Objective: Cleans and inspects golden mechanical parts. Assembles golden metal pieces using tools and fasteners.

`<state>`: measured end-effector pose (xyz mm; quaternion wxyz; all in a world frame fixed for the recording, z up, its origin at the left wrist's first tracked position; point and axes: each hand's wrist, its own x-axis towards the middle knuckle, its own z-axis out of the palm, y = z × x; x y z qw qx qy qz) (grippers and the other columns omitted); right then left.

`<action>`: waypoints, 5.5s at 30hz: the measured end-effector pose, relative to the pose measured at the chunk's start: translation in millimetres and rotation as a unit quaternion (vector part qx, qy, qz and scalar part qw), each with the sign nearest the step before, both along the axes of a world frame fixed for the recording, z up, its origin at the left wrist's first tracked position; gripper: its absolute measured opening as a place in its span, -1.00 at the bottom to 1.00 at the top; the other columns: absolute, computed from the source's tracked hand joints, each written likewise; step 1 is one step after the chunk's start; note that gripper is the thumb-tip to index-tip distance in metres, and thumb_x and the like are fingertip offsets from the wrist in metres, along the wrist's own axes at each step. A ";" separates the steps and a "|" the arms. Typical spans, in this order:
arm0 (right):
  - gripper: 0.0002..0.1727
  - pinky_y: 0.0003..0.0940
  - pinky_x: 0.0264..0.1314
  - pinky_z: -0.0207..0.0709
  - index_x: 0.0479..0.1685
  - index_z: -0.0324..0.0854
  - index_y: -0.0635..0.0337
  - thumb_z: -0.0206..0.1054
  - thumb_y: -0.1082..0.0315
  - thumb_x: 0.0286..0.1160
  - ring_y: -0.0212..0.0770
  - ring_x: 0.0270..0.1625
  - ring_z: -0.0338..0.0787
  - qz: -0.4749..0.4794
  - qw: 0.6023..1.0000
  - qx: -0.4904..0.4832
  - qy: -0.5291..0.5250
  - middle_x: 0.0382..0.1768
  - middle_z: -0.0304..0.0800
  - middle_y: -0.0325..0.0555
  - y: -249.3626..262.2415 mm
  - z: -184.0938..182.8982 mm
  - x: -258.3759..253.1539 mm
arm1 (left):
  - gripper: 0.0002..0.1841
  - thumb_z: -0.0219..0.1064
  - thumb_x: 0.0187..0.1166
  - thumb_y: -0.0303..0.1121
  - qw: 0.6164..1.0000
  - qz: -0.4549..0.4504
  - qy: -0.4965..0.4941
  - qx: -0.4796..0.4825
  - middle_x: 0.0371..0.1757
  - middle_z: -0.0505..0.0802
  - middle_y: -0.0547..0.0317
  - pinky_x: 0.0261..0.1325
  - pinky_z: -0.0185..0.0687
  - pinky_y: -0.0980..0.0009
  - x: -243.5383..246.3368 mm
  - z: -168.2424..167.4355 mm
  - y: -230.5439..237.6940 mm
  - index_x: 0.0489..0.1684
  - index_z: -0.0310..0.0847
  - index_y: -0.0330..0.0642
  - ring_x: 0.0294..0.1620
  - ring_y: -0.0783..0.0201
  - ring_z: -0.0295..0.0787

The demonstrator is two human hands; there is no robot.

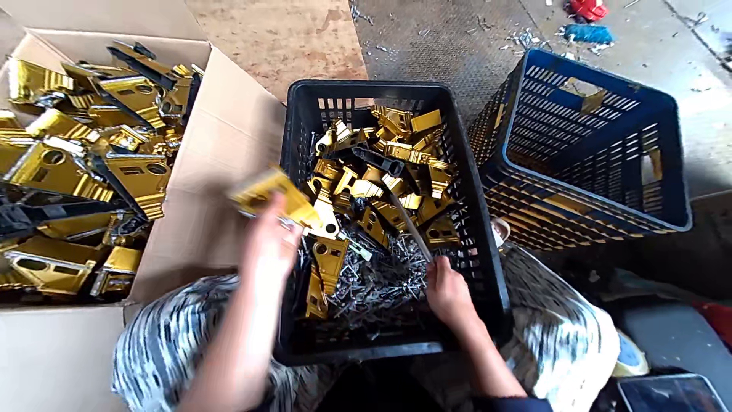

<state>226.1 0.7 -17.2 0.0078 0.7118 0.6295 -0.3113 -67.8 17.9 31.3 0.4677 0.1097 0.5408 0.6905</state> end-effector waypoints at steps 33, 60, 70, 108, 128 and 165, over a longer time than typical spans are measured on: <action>-0.70 0.44 0.30 0.54 0.09 0.78 0.30 0.34 0.28 0.57 0.37 0.31 0.74 0.196 0.970 -0.128 -0.067 0.18 0.78 0.36 63.4 -36.7 -92.2 | -0.13 0.34 0.31 -0.58 0.975 -0.201 0.094 0.001 0.43 0.58 0.04 0.15 0.66 0.31 54.1 -34.8 -21.4 0.75 0.01 -0.09 0.23 0.27 0.65; -0.67 -0.11 0.54 0.53 0.10 0.87 -0.12 0.57 0.02 0.41 -0.01 0.66 0.41 0.113 0.804 0.404 0.422 0.65 0.34 0.15 12.2 -16.5 -47.2 | 0.05 0.53 0.16 -0.67 0.905 -0.420 -0.037 0.057 0.23 0.73 0.00 0.25 0.76 0.25 79.6 -47.3 -35.7 0.73 -0.12 -0.07 0.17 0.20 0.79; -0.22 -0.13 0.36 0.74 0.60 0.36 0.26 0.54 0.50 0.25 -0.13 0.32 0.77 0.089 0.786 0.166 0.588 0.37 0.67 0.05 24.7 -12.4 -50.4 | -0.01 0.43 0.17 -0.66 0.888 -0.459 -0.033 0.006 -0.06 0.74 0.06 -0.27 0.72 0.46 72.7 -50.1 -36.1 0.69 -0.08 0.02 -0.30 0.31 0.76; -0.75 0.11 0.15 0.69 -0.09 0.87 0.16 0.41 0.19 0.52 -0.04 -0.03 0.89 0.136 0.971 0.090 0.175 -0.16 0.93 -0.03 14.5 -0.4 -19.1 | -0.71 0.16 0.81 -0.22 0.909 -0.335 0.244 -0.035 0.01 0.79 0.11 0.23 0.63 0.24 66.5 -51.9 -29.3 0.24 0.62 -0.19 0.07 0.34 0.73; -0.69 -0.02 -0.47 0.62 0.18 0.86 -0.09 0.32 0.08 0.64 -0.10 -0.47 0.83 0.218 0.880 0.389 0.165 -0.41 0.90 -0.15 25.4 -5.0 -23.3 | -0.80 0.26 0.75 -0.24 0.866 -0.392 0.308 -0.018 -0.23 0.80 0.26 -0.05 0.62 0.44 63.8 -43.7 -28.5 0.03 0.72 -0.13 -0.20 0.48 0.70; -0.62 -0.42 0.13 0.76 0.26 0.82 0.13 0.45 0.21 0.51 -0.33 0.19 0.75 0.119 0.835 0.108 0.526 0.27 0.71 -0.12 21.8 -5.2 -18.7 | -0.64 0.07 0.80 -0.25 0.876 -0.319 0.345 0.109 -0.53 0.67 0.42 -0.30 0.55 0.57 45.6 -44.7 -24.1 -0.42 0.69 -0.10 -0.46 0.58 0.58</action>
